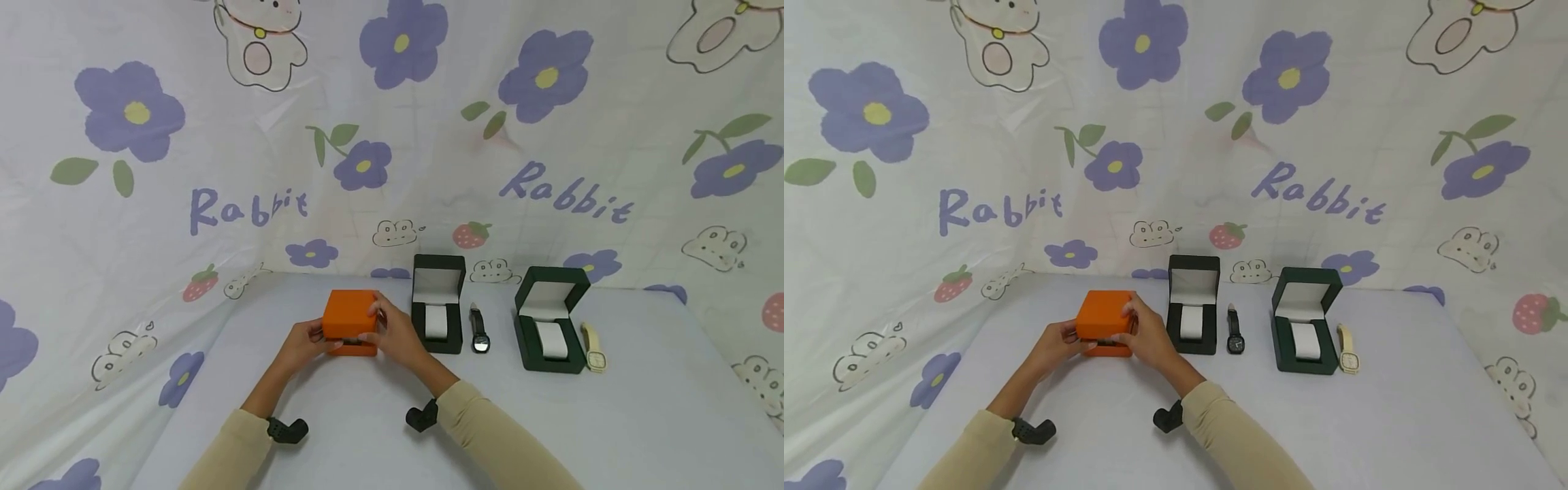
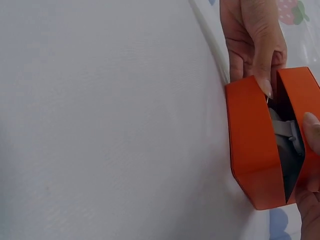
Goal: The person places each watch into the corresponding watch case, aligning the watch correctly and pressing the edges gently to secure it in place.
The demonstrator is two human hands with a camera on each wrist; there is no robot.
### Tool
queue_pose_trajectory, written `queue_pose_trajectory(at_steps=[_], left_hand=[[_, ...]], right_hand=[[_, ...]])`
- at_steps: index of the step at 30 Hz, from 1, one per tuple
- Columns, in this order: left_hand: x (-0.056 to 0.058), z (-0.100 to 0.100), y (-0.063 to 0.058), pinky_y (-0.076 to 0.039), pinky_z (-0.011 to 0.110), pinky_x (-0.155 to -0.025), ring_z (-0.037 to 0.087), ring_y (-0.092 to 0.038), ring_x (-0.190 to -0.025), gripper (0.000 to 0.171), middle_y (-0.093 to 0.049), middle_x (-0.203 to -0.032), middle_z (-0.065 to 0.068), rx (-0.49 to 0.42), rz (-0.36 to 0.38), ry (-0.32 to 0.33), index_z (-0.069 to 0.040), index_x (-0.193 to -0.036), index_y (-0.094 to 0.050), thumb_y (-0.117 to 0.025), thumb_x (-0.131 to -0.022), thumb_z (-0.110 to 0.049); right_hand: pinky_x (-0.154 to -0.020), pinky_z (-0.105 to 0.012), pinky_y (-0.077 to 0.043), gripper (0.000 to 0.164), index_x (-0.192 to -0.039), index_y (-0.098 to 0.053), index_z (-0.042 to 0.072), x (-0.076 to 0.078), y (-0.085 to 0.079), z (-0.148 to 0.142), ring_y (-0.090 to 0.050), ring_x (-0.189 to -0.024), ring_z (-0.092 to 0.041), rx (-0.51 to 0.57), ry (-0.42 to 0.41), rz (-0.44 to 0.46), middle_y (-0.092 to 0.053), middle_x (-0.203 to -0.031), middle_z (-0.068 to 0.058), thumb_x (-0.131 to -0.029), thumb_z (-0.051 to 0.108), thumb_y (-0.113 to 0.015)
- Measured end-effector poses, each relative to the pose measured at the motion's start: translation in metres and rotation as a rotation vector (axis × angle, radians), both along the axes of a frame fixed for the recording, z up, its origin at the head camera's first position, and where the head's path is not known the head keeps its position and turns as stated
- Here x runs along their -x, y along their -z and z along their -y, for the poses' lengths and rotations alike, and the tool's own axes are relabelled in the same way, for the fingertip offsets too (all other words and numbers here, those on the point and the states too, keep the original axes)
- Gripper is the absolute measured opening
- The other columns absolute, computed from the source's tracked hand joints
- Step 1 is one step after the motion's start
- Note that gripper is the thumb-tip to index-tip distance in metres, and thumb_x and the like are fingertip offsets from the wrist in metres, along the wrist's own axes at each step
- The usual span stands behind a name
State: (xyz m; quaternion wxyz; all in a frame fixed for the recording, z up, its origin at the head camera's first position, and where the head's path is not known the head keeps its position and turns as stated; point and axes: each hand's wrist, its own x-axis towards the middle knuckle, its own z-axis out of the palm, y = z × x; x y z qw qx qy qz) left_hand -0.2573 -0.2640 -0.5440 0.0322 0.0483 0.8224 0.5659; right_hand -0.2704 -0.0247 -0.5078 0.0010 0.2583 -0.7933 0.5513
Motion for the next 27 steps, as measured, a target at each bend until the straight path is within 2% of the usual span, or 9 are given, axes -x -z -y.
queue_pose_trajectory(at_steps=[4, 9, 11, 19, 27], left_hand=[[-0.003, -0.003, -0.004, -0.05, 0.042, -0.104, 0.036, -0.058, -0.129, 0.057, -0.06, -0.138, 0.023, 0.021, 0.002, -0.008, 0.006, -0.14, -0.056, -0.079, -0.087, -0.001], [-0.01, -0.008, -0.022, -0.048, 0.044, -0.104, 0.039, -0.056, -0.129, 0.056, -0.059, -0.138, 0.026, 0.049, 0.011, 0.007, 0.01, -0.14, -0.054, -0.076, -0.089, 0.002], [-0.01, -0.009, -0.024, -0.048, 0.045, -0.105, 0.039, -0.056, -0.129, 0.057, -0.058, -0.138, 0.026, 0.053, 0.011, 0.007, 0.01, -0.14, -0.054, -0.076, -0.089, 0.002], [0.0, -0.001, -0.005, -0.047, 0.043, -0.107, 0.034, -0.058, -0.129, 0.063, -0.059, -0.14, 0.021, 0.073, -0.003, 0.008, 0.004, -0.143, -0.054, -0.081, -0.087, -0.008], [0.002, 0.003, -0.004, -0.047, 0.043, -0.107, 0.033, -0.057, -0.13, 0.07, -0.058, -0.141, 0.019, 0.073, -0.012, 0.013, 0.003, -0.144, -0.053, -0.085, -0.083, -0.011]], right_hand=[[-0.112, -0.033, -0.042, 0.037, -0.105, -0.051, 0.003, 0.0, 0.002, 0.001, -0.031, -0.15, -0.022, -0.02, 0.007, -0.019, -0.036, -0.161, -0.015, -0.084, 0.001, -0.081], [-0.112, -0.034, -0.042, 0.037, -0.104, -0.052, 0.002, -0.001, 0.002, 0.001, -0.032, -0.15, -0.023, -0.024, 0.02, -0.022, -0.038, -0.16, -0.015, -0.083, 0.001, -0.082], [-0.112, -0.034, -0.042, 0.037, -0.104, -0.052, 0.002, -0.001, 0.002, 0.001, -0.033, -0.149, -0.023, -0.02, 0.025, -0.02, -0.039, -0.16, -0.015, -0.083, 0.001, -0.082], [-0.111, -0.036, -0.042, 0.035, -0.103, -0.052, 0.002, -0.003, 0.003, 0.001, -0.031, -0.15, -0.027, 0.009, 0.014, -0.032, -0.035, -0.161, -0.017, -0.083, -0.003, -0.081], [-0.112, -0.036, -0.041, 0.033, -0.103, -0.053, 0.0, -0.006, 0.006, 0.0, -0.029, -0.15, -0.026, 0.025, 0.004, -0.033, -0.031, -0.163, -0.016, -0.084, -0.004, -0.079]])
